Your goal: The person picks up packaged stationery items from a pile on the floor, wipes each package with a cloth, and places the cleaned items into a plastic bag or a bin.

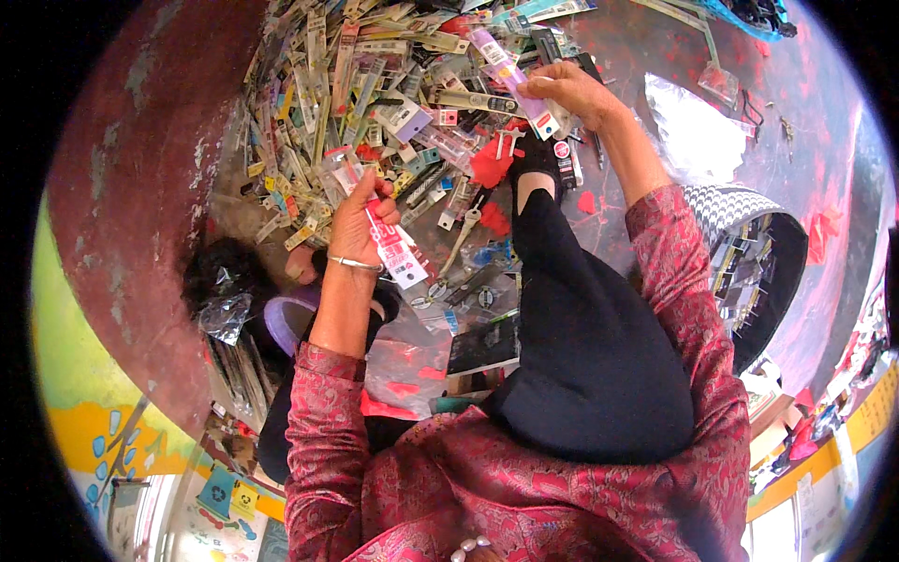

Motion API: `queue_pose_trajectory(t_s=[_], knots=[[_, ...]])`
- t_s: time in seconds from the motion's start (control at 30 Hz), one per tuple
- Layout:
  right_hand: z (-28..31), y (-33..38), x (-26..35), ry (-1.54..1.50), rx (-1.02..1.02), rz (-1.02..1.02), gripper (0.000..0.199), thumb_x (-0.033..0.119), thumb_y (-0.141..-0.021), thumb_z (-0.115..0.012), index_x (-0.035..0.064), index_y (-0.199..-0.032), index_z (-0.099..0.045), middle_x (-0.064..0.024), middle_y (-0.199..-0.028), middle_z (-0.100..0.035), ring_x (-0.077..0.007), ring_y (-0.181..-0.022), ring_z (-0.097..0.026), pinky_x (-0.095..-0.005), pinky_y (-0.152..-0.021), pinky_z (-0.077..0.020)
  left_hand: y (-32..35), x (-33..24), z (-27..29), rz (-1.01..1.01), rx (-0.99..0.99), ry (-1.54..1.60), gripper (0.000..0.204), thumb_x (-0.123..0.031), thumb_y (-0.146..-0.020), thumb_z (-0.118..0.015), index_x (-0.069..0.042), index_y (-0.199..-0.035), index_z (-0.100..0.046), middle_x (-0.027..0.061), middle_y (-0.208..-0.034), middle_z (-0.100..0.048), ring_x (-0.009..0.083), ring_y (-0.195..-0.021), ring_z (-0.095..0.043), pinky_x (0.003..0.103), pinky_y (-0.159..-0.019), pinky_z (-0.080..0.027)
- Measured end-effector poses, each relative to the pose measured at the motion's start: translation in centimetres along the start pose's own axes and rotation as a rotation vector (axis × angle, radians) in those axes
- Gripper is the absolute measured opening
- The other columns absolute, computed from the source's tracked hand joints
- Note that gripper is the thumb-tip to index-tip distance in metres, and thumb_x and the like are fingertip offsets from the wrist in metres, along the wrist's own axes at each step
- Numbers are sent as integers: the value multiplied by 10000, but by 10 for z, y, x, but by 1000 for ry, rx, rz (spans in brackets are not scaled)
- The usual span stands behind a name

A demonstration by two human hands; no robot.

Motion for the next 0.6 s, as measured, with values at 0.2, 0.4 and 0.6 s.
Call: queue_pose_trajectory(t_s=[0.2, 0.4, 0.6], knots=[[-42, 21, 16, -180, 215, 122, 188, 168, -736, -631, 10, -836, -611, -14, -719, -591, -91, -616, -539, -224, -576, -423, -14, 11, -23, -52, -13, -46, 362, -109, -799, -599, -16, -1127, -477, 29, -727, -505, 80, -535, -436, 214, -471, -397], [-100, 38, 33, -363, 406, -61, 149, 132, -753, -603, -3, -817, -608, -15, -683, -600, -75, -538, -552, -202, -481, -426, -17, 11, -61, -89, 175, 7, 437, -238, -875, -482, 0, -1227, -379, 139, -1174, -489, 240, -1098, -470, 364, -947, -379], [-128, 42, 35, 147, 451, 62, 358, 316, -796, -563, -33, -739, -617, -113, -700, -618, -197, -686, -579, -342, -614, -437, -23, 19, -38, 40, 262, 129, 229, -219, -871, -481, -20, -984, -503, 195, -995, -570, 289, -930, -557, 418, -833, -454]])
Point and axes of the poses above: each hand's wrist, its own y-axis away from the middle knuckle, its own z-axis out of the back of the hand, x = y × z, the point moved 3 cm from there along -y, towards the middle knuckle
